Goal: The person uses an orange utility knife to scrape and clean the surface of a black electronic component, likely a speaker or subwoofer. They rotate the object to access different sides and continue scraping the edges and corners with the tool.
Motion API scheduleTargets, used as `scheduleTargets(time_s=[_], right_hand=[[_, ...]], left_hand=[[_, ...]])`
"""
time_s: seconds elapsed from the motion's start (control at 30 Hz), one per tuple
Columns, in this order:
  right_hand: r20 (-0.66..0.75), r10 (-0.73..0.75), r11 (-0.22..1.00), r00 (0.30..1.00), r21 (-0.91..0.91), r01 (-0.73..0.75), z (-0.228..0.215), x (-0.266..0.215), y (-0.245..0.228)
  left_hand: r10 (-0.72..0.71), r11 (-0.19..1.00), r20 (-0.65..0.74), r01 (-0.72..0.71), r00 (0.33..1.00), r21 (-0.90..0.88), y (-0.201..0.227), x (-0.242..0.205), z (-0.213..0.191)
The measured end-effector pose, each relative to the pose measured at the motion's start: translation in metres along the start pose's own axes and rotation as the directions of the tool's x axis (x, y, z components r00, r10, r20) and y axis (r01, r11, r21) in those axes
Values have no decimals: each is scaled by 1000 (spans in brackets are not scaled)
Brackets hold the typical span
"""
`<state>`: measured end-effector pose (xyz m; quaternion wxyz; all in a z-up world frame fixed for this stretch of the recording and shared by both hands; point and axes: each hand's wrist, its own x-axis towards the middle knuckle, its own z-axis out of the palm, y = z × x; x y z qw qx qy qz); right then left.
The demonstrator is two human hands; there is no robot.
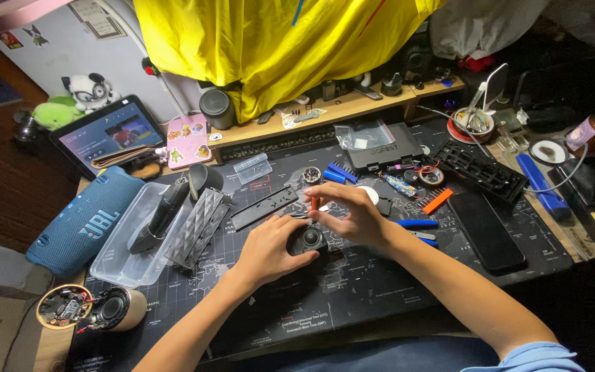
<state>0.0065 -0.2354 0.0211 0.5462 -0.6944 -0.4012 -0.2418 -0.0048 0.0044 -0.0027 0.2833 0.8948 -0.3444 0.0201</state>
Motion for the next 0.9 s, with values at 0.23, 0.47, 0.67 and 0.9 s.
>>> scheduleTargets(time_s=[0.23,0.47,0.67,0.9], right_hand=[[46,22,999,999,26,-23,-5,3,-5],[59,-5,1000,998,11,5,-6,4,-4],[44,-4,1000,999,-17,5,-5,5,-5],[28,-4,999,1000,-45,5,-2,-3,8]], left_hand=[[-8,1000,-12,8,1000,11,-2,-1,4],[-9,1000,-11,9,1000,-1,-3,-1,4],[-15,1000,-3,15,1000,-23,-2,0,4],[-18,999,6,18,1000,-29,-1,1,2]])
